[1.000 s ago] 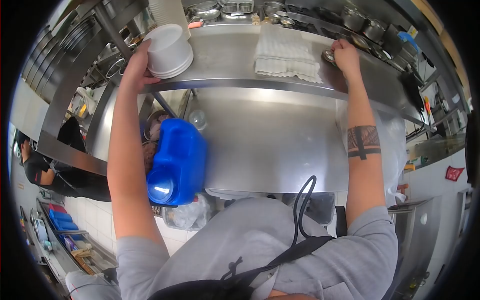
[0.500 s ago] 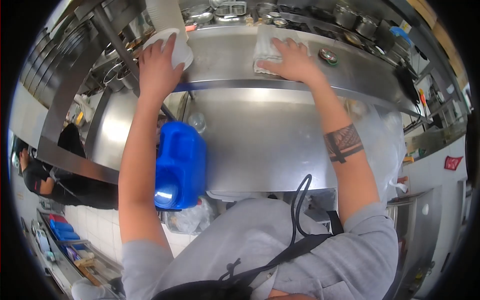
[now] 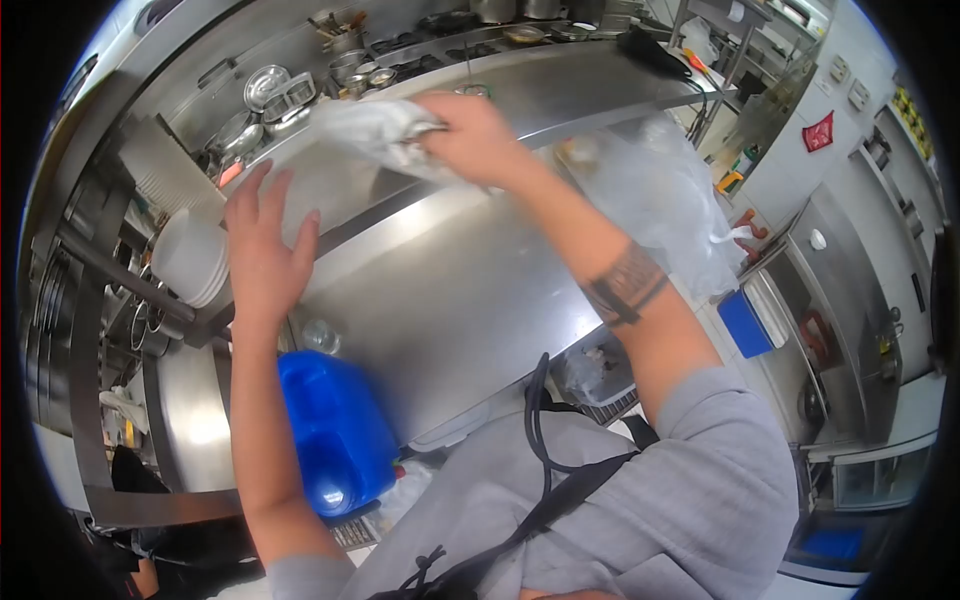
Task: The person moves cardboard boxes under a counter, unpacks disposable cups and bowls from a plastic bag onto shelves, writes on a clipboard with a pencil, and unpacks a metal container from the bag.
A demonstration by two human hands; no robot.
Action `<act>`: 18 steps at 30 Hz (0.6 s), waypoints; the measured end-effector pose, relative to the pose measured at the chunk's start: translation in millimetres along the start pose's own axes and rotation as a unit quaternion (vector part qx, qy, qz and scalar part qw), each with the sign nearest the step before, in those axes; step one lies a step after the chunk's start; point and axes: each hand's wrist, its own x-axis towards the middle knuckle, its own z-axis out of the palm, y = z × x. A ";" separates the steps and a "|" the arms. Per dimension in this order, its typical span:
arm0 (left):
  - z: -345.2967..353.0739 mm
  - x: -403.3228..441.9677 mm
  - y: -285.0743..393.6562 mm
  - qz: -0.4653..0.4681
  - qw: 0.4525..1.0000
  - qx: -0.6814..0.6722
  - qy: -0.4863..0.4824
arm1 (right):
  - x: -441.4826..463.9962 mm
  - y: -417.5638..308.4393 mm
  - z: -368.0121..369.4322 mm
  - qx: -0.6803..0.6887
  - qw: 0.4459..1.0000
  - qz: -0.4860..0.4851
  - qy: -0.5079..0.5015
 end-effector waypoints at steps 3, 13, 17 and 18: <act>4.1 10.2 28.8 0.010 0.998 -0.059 -0.029 | -56.0 -14.1 -71.9 0.160 0.978 0.124 0.046; 33.5 3.8 133.1 -0.024 0.929 -0.274 -0.247 | -131.1 57.2 -306.9 0.051 0.847 0.136 0.511; 70.6 -16.3 189.4 0.066 0.890 -0.306 -0.332 | -93.8 139.8 -376.4 -0.331 0.853 0.011 0.403; 80.8 -22.2 202.0 0.080 0.863 -0.328 -0.375 | -75.7 169.2 -386.5 -0.431 0.820 -0.071 0.370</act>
